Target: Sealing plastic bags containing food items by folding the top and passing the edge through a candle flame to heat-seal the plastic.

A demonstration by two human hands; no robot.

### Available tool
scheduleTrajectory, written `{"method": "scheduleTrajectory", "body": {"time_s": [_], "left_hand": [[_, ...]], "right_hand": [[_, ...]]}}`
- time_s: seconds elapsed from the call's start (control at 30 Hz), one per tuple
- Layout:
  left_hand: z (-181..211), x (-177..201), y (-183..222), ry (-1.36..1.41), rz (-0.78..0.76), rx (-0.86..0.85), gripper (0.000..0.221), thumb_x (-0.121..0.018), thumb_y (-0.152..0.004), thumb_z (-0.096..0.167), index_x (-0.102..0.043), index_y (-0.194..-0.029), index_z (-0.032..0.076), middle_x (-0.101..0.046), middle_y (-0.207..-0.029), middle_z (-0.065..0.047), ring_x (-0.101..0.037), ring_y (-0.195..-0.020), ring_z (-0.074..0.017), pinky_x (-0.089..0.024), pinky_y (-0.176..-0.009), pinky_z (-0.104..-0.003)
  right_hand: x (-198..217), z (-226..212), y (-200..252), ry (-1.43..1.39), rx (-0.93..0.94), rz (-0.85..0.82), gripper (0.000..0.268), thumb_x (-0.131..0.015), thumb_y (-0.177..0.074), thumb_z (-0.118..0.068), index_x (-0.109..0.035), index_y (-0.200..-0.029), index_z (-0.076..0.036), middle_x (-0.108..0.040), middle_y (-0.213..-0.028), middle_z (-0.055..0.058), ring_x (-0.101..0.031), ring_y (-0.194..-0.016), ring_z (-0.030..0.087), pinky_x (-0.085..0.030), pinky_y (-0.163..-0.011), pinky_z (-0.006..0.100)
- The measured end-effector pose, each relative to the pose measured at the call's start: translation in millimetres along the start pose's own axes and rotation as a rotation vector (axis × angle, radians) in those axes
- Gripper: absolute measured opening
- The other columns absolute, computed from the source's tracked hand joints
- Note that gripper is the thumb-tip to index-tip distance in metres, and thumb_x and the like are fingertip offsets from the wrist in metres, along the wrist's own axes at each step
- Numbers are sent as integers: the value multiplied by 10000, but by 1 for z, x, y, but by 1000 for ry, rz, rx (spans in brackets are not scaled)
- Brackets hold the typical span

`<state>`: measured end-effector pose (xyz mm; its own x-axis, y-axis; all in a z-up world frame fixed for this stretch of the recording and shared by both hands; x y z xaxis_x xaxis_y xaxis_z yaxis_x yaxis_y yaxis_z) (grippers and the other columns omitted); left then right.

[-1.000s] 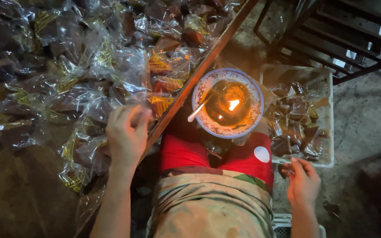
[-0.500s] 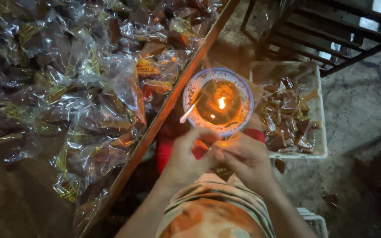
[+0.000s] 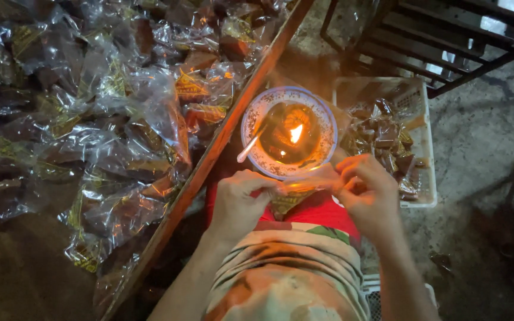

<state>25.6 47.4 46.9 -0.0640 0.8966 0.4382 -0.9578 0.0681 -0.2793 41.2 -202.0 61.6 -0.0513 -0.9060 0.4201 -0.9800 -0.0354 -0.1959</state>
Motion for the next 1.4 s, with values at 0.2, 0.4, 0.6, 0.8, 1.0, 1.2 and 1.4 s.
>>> {"method": "scheduleTrajectory", "body": {"time_s": [0.2,0.4,0.6,0.8,1.0,1.2,1.4], "left_hand": [[-9,-18,1,80,19,39,227,-906,-723,134,-808,-920,189,-726,-708,32,-689,-682,-160,-586,-697,-270],[2,-15,-2,-246,-8,-275,199,-817,-862,298,-776,-1034,206,-607,-725,1,-600,-728,-217,-502,-687,-324],[-16,-27,6,-297,133,-187,147,-787,-912,215,-703,-840,118,-608,-898,-8,-700,-792,-240,-602,-688,-300],[-17,-19,-1,62,142,201,286,-773,-928,245,-688,-881,-25,-655,-1156,-155,-713,-934,-425,-646,-736,-431],[14,-63,23,-441,285,-467,421,-539,-989,394,-690,-1234,87,-687,-1262,-99,-611,-1298,-377,-402,-1140,-558],[-22,-85,12,42,148,-93,321,-703,-857,390,-755,-961,91,-729,-812,-62,-738,-871,-336,-588,-902,-392],[-59,-83,-13,126,-9,739,476,-765,-856,523,-671,-625,118,-689,-584,-103,-715,-631,-292,-555,-576,-409]], "right_hand": [[-25,-4,21,-391,-259,118,352,-615,-1009,-44,-452,-1321,-27,-662,-689,191,-705,-508,270,-654,-486,405],[-28,-21,16,-131,21,50,244,-839,-824,16,-764,-1055,-12,-601,-799,146,-618,-632,207,-652,-669,387],[-38,25,24,110,-299,59,270,-881,-848,-190,-719,-866,26,-573,-872,139,-621,-749,290,-634,-577,356],[-52,42,40,-823,-867,22,313,-773,-930,-76,-549,-720,-17,-394,-630,14,-522,-591,166,-427,-460,231],[-65,20,37,-1016,-870,130,359,-713,-906,39,-451,-686,-69,-283,-710,-66,-378,-587,59,-265,-464,120],[-36,-15,28,-897,-664,411,304,-705,-864,64,-480,-749,-105,-383,-756,2,-438,-628,107,-312,-463,167],[-20,25,25,-908,-404,394,208,-648,-945,6,-524,-830,-116,-553,-1013,88,-506,-589,158,-396,-464,261]]}}
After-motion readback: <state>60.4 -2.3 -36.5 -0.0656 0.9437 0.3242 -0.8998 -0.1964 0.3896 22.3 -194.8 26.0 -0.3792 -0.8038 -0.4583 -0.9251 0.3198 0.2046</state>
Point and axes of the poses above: each hand's wrist, its own y-axis away from the middle knuckle, its own x-axis out of the back of the hand, z = x × y, the point moved 3 cm from there along -y, towards the middle knuckle
